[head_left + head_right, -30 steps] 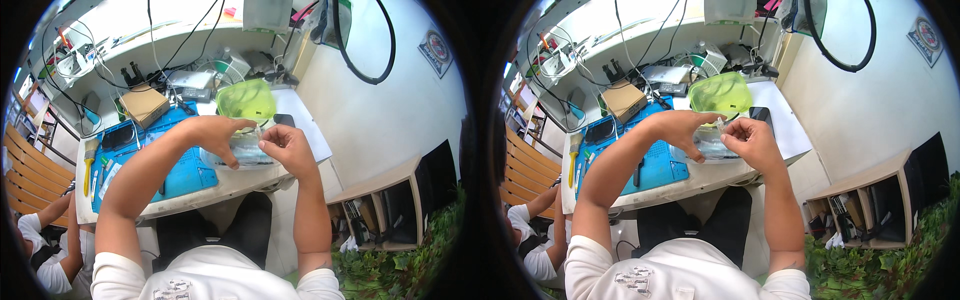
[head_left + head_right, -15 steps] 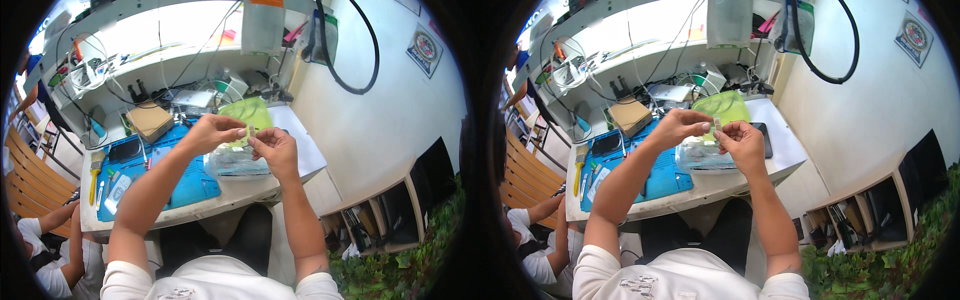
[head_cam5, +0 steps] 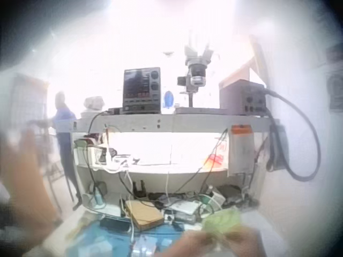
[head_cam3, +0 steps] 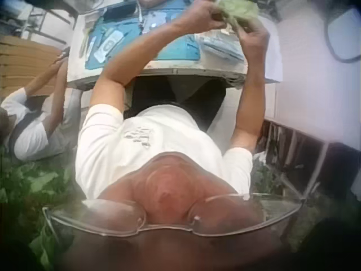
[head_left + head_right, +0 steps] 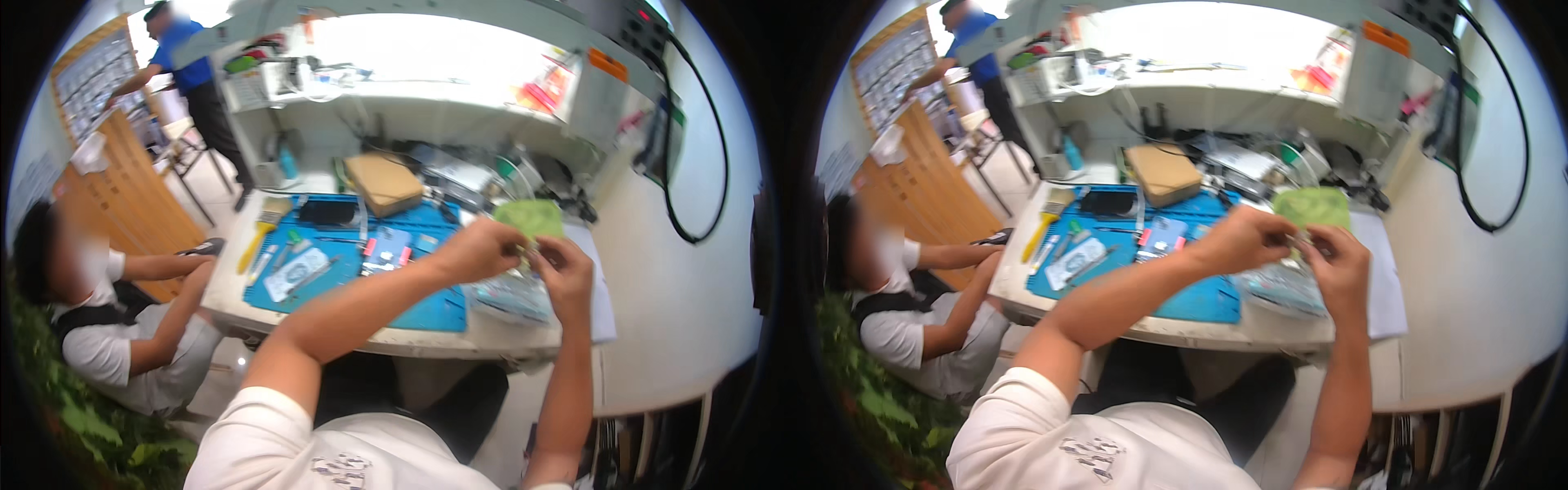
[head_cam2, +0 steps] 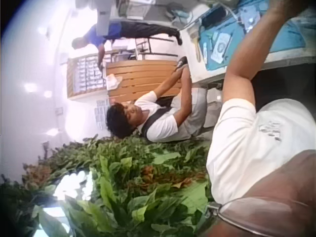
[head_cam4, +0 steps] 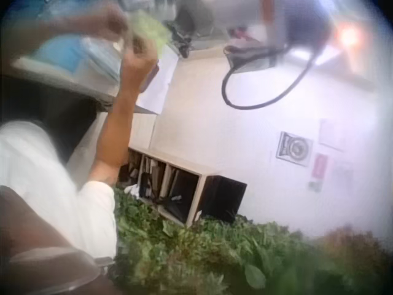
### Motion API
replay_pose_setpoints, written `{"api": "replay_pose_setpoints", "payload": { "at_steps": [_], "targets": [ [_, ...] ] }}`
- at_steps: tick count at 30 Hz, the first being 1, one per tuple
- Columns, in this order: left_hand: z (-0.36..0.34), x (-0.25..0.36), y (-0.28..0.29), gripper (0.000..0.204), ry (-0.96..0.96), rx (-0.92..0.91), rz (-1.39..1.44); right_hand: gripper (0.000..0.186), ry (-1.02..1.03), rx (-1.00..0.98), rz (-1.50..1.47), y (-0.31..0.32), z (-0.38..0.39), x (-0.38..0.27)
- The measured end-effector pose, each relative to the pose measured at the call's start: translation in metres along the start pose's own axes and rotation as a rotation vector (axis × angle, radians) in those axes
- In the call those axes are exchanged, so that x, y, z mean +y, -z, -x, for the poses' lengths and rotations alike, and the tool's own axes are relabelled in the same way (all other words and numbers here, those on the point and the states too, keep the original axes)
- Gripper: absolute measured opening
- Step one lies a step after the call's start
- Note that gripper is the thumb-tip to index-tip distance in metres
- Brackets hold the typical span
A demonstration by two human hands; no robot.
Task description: The person retrieves small electronic components from a container, handles an identification card and a circuit board, and then uses a soldering iron and a heat gun to attach a component to the board on an anti-static mat.
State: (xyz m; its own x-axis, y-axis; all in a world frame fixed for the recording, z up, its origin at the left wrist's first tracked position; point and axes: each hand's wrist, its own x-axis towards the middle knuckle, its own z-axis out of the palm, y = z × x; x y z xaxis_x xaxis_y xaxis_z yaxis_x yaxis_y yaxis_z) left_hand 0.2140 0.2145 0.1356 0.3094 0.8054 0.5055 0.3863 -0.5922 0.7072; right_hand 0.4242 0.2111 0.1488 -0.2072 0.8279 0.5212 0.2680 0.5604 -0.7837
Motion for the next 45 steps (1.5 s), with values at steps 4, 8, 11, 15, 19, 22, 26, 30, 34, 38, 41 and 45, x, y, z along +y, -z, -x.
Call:
{"api": "replay_pose_setpoints", "payload": {
  "at_steps": [4,8,11,15,19,22,26,30,34,38,41,45],
  "targets": [
    [0.011,0.003,0.010,0.030,0.240,0.004,0.106,0.014,0.272,0.064,0.130,-0.019,-0.001,-0.002],
    [0.009,-0.004,0.010,0.034,0.317,-0.043,0.485,0.013,0.434,0.192,0.267,-0.031,0.008,-0.002],
    [0.010,-0.013,0.005,0.033,0.365,0.007,0.595,0.011,0.434,0.198,0.186,-0.035,0.017,0.000],
    [0.015,-0.016,0.003,0.030,0.267,0.031,0.465,0.013,0.007,0.090,-0.176,-0.034,0.016,0.005],
    [0.020,-0.010,0.005,0.029,0.269,0.034,0.407,0.025,-0.195,0.049,-0.440,-0.035,0.011,0.003],
    [0.022,-0.014,0.007,0.029,0.199,0.048,0.365,0.031,-0.200,0.019,-0.484,-0.037,0.010,0.003],
    [0.022,-0.010,0.007,0.027,0.184,0.043,0.338,0.028,-0.248,0.038,-0.424,-0.036,0.011,0.000],
    [0.024,-0.013,0.006,0.027,0.181,0.073,0.313,0.021,-0.152,0.102,-0.232,-0.046,0.019,-0.009],
    [0.027,-0.017,0.005,0.028,0.193,0.088,0.285,0.016,0.039,0.135,-0.057,-0.049,0.023,-0.016],
    [0.029,-0.015,0.005,0.028,0.155,0.112,0.266,0.014,0.046,0.114,-0.037,-0.047,0.023,-0.011],
    [0.030,-0.011,0.004,0.027,0.087,0.141,0.171,0.017,-0.237,0.068,-0.332,-0.045,0.018,0.000],
    [0.030,-0.005,0.007,0.023,-0.100,0.196,-0.069,0.020,-0.337,0.039,-0.534,-0.039,0.010,-0.002]
  ]
}}
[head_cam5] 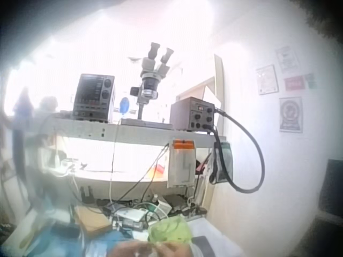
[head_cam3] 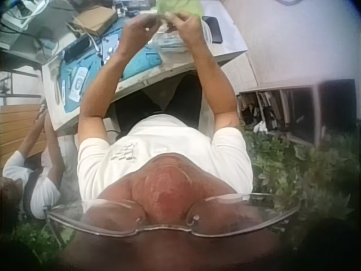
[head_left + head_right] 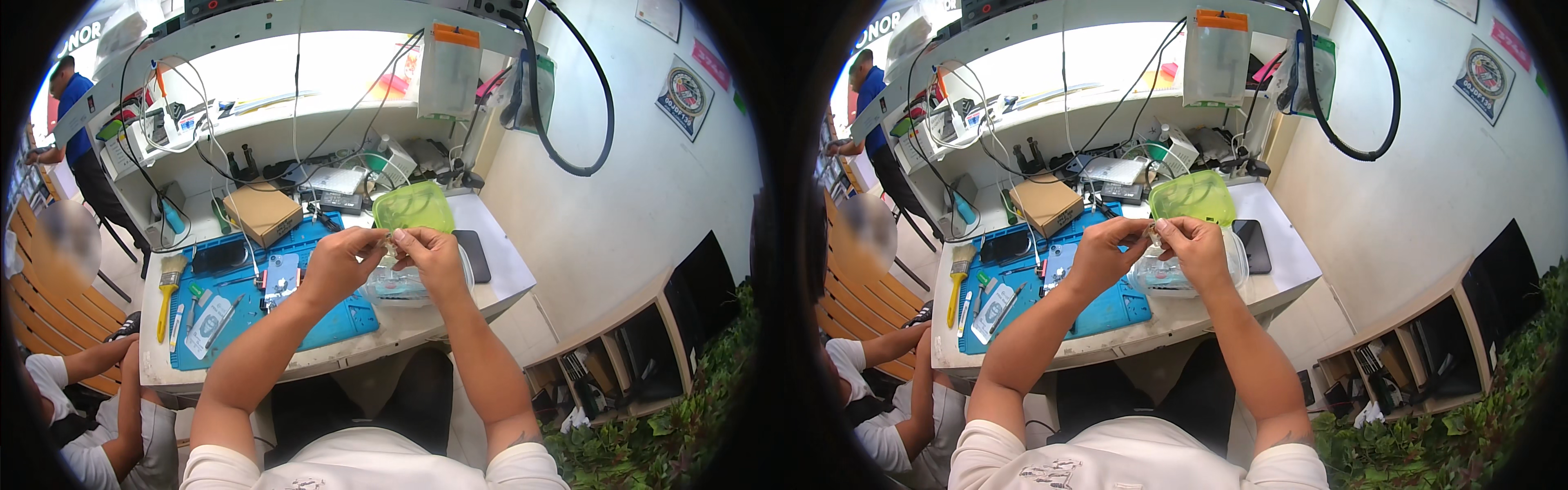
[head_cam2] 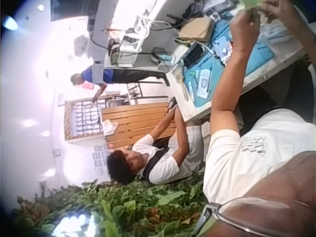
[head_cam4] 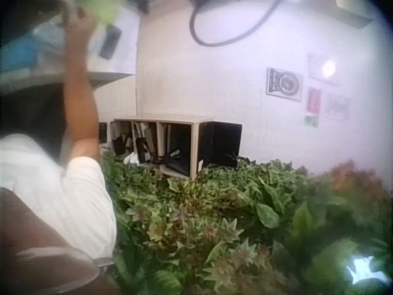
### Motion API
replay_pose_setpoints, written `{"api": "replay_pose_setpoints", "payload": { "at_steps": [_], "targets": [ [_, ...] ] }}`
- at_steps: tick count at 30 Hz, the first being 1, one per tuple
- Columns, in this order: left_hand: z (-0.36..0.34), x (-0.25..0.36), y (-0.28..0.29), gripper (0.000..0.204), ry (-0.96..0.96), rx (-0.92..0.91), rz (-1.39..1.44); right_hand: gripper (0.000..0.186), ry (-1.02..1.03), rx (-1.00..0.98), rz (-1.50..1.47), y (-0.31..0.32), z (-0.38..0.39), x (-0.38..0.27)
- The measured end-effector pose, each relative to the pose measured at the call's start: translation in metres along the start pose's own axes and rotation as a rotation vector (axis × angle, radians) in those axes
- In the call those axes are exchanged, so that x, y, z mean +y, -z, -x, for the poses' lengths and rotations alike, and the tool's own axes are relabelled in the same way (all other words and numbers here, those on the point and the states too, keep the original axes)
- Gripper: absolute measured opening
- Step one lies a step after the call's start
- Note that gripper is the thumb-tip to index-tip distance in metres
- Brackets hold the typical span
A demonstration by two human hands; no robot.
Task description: The person retrieves small electronic components from a container, handles an identification card and a circuit board, and then uses a soldering iron and a heat gun to attach a component to the board on an anti-static mat.
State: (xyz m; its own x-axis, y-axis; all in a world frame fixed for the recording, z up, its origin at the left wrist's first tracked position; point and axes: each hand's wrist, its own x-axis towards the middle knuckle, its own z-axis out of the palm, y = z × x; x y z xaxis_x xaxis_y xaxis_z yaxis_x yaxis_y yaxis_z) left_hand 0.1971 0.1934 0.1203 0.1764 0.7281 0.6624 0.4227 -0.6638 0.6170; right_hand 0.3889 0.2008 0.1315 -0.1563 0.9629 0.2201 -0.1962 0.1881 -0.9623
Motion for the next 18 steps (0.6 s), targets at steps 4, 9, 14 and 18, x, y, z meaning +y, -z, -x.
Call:
{"api": "replay_pose_setpoints", "payload": {
  "at_steps": [4,9,14,18],
  "targets": [
    [0.000,0.003,0.000,0.022,-0.026,0.005,-0.024,0.019,-0.001,0.012,0.077,0.001,0.001,0.001],
    [0.004,0.001,0.002,0.026,-0.018,-0.051,0.010,0.018,0.056,0.008,0.115,0.000,0.002,-0.008],
    [-0.002,0.006,0.018,0.028,-0.085,-0.224,-0.096,0.020,-0.065,-0.220,0.422,0.025,-0.011,-0.028],
    [-0.005,0.005,0.023,0.029,-0.118,-0.332,-0.104,0.023,-0.128,-0.354,0.477,0.032,-0.018,-0.040]
  ]
}}
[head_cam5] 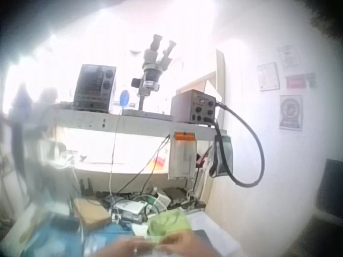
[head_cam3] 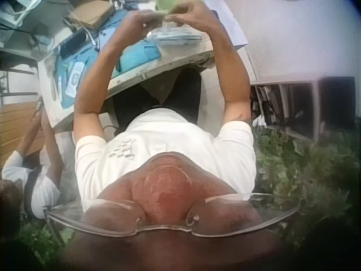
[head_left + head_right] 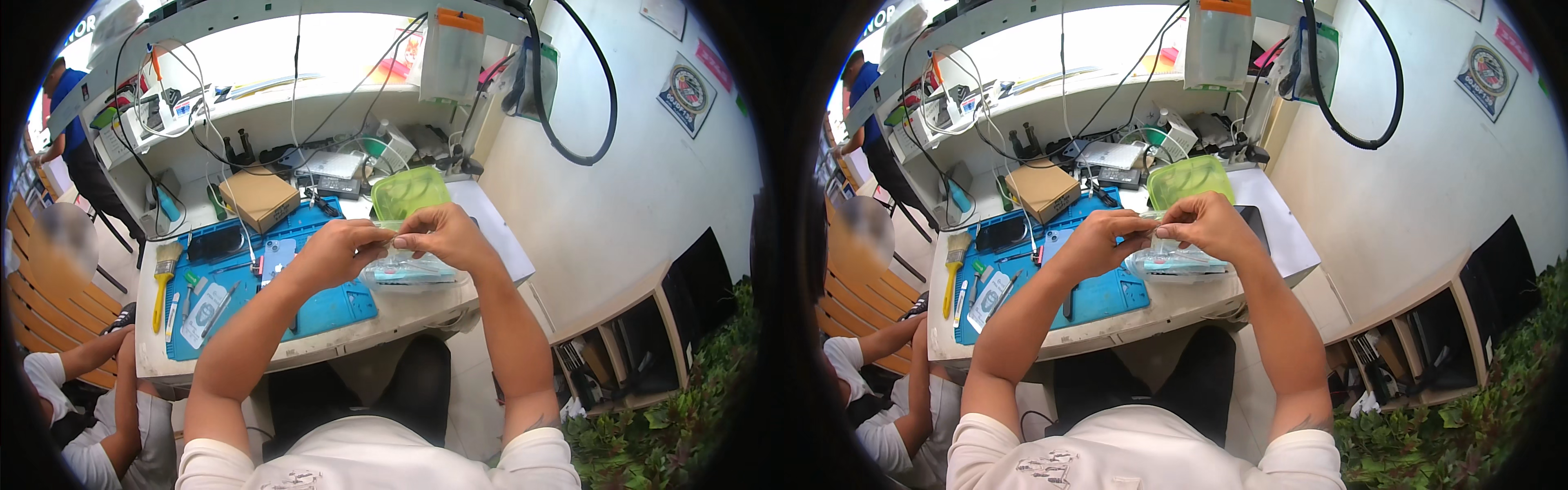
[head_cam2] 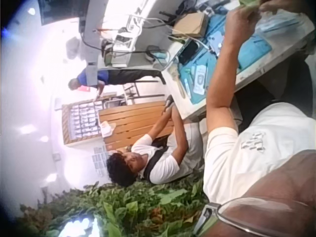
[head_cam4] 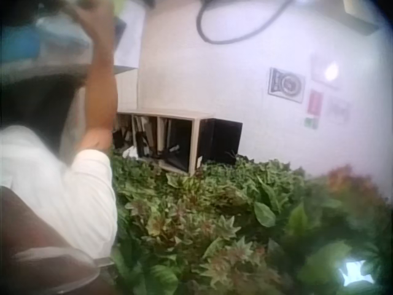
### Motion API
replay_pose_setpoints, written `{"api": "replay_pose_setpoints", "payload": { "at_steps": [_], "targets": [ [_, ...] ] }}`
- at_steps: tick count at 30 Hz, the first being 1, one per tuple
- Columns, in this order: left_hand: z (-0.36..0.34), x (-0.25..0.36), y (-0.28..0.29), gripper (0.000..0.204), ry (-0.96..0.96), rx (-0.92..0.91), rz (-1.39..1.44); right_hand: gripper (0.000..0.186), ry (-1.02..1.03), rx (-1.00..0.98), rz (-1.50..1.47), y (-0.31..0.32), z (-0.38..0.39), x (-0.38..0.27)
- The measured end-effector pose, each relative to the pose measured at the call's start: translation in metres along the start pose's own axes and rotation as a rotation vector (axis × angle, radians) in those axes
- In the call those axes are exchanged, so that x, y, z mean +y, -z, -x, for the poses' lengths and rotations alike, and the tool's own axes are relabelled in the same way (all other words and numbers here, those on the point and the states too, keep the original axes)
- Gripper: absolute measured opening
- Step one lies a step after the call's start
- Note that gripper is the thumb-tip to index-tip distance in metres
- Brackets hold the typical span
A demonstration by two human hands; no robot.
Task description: The person retrieves small electronic components from a container, handles an identification card and a circuit board, and then uses a soldering iron and a heat gun to attach a component to the board on an anti-static mat.
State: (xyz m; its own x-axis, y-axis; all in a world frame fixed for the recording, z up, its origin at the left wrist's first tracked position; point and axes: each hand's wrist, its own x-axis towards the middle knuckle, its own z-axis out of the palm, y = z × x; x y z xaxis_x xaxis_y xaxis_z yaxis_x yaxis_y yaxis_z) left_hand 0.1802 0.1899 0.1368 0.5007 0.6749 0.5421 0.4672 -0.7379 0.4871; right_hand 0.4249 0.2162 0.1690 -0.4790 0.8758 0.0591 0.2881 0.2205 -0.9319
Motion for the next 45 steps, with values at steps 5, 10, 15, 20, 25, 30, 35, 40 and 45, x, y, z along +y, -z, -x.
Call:
{"api": "replay_pose_setpoints", "payload": {
  "at_steps": [5,10,15,20,25,30,35,40,45],
  "targets": [
    [-0.001,0.000,0.002,0.028,0.036,-0.087,0.075,0.022,0.103,-0.079,0.164,0.004,0.000,0.002],
    [0.002,-0.004,-0.003,0.032,0.085,-0.112,0.159,0.018,0.145,-0.080,0.240,0.007,0.003,0.007],
    [0.003,-0.005,-0.005,0.035,0.230,-0.157,0.228,0.019,0.042,-0.009,0.092,0.015,0.006,-0.001],
    [0.002,-0.006,-0.009,0.034,0.315,-0.178,0.342,0.022,0.077,-0.048,0.033,0.013,0.006,0.001],
    [0.002,-0.010,-0.014,0.032,0.315,-0.170,0.403,0.023,0.071,-0.088,0.046,0.013,0.002,0.011],
    [0.005,-0.015,-0.016,0.033,0.375,-0.212,0.472,0.022,0.033,-0.056,-0.014,0.018,0.005,0.005],
    [0.007,-0.020,-0.019,0.032,0.388,-0.172,0.528,0.024,0.052,-0.049,-0.110,0.021,0.003,0.011],
    [0.005,-0.020,-0.023,0.032,0.374,-0.112,0.601,0.023,0.097,-0.004,-0.213,0.023,0.014,0.017],
    [0.003,-0.017,-0.018,0.029,0.521,-0.066,0.670,0.016,0.187,-0.136,-0.235,0.001,0.042,0.011]
  ]
}}
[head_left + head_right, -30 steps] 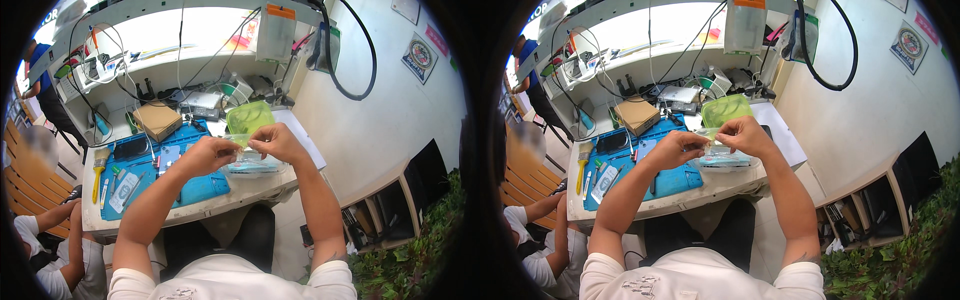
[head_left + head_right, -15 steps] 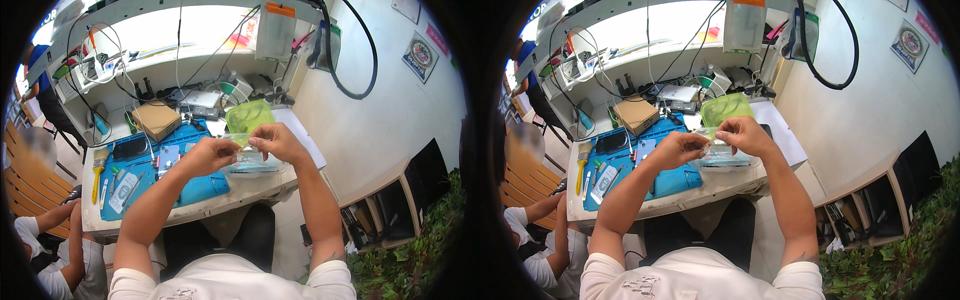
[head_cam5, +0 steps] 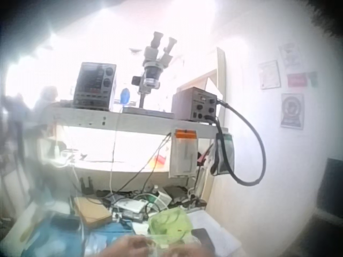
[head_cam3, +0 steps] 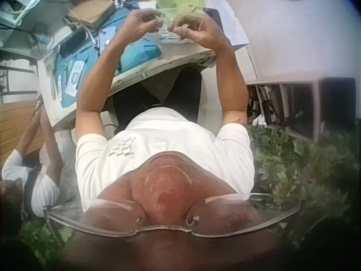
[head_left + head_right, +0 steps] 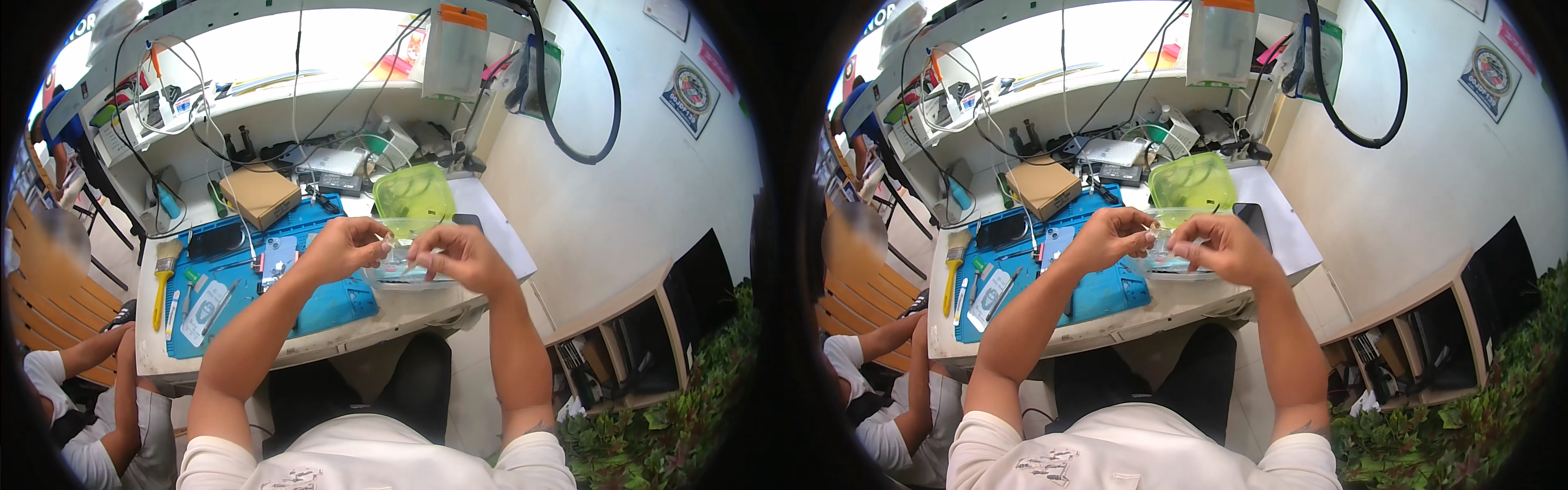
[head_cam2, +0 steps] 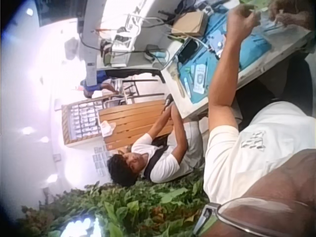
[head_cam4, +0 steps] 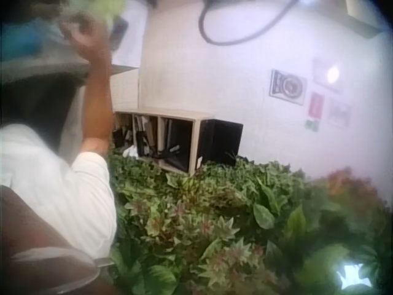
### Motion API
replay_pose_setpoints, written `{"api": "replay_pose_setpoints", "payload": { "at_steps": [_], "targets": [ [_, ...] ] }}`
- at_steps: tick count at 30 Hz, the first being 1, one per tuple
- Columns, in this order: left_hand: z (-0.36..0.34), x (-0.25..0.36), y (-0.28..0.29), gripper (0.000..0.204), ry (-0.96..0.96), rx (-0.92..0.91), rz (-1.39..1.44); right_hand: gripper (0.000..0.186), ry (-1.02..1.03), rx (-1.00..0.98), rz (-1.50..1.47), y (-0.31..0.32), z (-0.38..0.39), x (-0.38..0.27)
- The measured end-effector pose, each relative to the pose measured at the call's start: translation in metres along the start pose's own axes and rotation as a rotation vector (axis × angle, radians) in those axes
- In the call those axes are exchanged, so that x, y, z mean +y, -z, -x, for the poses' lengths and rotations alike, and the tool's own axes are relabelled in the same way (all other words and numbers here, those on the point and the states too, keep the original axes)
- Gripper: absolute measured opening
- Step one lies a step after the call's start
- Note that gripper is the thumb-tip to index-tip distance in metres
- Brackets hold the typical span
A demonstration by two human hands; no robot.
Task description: The person retrieves small electronic components from a container, handles an identification card and a circuit board, and then uses a soldering iron and a heat gun to attach a component to the board on an anti-static mat.
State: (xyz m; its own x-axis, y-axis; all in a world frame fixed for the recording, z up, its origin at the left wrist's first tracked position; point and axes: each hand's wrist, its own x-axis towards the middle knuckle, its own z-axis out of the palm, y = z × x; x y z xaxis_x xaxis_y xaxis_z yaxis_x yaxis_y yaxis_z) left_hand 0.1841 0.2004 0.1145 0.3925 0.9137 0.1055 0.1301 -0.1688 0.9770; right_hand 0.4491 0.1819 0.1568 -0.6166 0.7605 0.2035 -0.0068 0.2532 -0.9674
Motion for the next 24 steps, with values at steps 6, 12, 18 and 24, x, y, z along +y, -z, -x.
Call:
{"api": "replay_pose_setpoints", "payload": {
  "at_steps": [6,12,18,24],
  "targets": [
    [0.001,-0.001,-0.005,0.027,-0.068,0.141,-0.104,0.010,0.206,0.039,0.428,-0.040,0.017,-0.010],
    [0.001,0.007,-0.016,0.023,-0.162,0.194,-0.177,0.009,0.250,0.211,0.413,-0.046,0.021,0.004],
    [0.001,0.016,-0.005,0.019,-0.344,0.183,-0.417,0.007,0.149,0.168,0.217,-0.047,0.017,0.005],
    [-0.037,-0.009,-0.026,0.025,-0.406,0.061,-0.780,0.008,0.112,0.469,0.067,-0.043,0.034,0.015]
  ]
}}
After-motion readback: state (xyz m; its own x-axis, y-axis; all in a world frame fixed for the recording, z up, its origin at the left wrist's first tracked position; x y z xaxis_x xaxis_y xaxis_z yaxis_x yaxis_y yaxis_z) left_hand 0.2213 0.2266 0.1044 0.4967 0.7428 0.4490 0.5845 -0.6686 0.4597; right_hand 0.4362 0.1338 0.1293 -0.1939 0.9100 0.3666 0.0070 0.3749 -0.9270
